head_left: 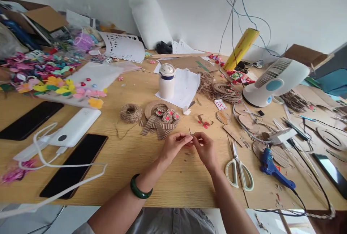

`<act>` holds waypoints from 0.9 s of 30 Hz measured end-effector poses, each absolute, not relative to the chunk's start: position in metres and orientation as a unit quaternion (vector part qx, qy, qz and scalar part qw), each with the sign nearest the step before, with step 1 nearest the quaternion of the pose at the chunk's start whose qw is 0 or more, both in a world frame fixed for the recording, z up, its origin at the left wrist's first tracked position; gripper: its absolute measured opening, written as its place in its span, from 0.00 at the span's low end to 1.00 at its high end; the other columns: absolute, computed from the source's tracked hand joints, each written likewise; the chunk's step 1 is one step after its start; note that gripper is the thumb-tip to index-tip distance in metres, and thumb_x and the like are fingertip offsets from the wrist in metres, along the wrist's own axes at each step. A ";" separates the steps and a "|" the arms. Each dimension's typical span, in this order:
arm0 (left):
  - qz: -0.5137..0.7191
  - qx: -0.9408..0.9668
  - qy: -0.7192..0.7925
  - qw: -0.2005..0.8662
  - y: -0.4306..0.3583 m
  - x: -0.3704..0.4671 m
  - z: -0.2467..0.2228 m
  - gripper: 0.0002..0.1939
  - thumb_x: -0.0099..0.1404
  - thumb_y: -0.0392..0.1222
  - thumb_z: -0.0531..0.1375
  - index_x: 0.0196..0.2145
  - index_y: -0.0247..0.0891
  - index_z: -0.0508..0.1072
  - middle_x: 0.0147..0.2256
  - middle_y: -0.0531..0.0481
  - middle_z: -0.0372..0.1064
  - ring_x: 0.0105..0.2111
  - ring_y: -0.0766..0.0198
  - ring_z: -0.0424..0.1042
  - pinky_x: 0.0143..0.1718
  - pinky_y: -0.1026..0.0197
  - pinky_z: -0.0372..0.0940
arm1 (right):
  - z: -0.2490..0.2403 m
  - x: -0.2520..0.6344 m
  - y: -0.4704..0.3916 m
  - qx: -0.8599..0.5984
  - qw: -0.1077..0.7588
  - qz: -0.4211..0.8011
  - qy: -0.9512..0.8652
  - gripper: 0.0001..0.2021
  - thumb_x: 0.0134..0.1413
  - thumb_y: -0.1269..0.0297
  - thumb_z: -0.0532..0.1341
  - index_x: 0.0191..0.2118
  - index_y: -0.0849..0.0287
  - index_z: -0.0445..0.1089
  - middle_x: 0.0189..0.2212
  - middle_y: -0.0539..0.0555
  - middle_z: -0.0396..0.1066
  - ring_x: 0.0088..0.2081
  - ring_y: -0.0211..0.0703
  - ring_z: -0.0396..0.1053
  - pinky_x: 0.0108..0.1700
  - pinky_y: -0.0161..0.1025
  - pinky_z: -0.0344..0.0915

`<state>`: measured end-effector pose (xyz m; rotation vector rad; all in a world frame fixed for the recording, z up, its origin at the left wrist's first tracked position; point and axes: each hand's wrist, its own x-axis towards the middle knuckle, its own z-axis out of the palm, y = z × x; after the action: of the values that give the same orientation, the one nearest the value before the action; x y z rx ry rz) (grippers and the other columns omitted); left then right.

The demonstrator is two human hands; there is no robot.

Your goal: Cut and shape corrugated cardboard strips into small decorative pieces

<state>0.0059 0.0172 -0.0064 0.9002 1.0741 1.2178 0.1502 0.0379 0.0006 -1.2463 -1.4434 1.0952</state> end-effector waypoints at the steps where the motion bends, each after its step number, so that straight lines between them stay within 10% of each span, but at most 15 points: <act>1: 0.529 0.391 0.471 0.588 0.020 0.003 -0.007 0.16 0.56 0.52 0.67 0.31 0.35 0.78 0.30 0.48 0.79 0.30 0.58 0.79 0.36 0.57 0.75 | 0.001 0.149 0.041 -0.493 0.446 0.443 -0.602 0.09 0.50 0.58 0.66 0.28 0.59 0.74 0.25 0.50 0.72 0.29 0.40 0.68 0.34 0.37 0.67; 27: 0.506 0.453 0.549 0.488 0.026 -0.003 -0.011 0.10 0.59 0.47 0.64 0.27 0.38 0.72 0.24 0.54 0.70 0.25 0.66 0.69 0.26 0.66 0.64 | -0.015 0.147 0.063 -0.419 0.423 0.619 -0.512 0.17 0.49 0.47 0.68 0.29 0.57 0.70 0.21 0.50 0.73 0.23 0.42 0.73 0.29 0.40 0.74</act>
<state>-0.0030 0.0260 -0.0106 1.1022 1.3343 1.2296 0.1474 0.0627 -0.0148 -1.0496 -1.2824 1.5481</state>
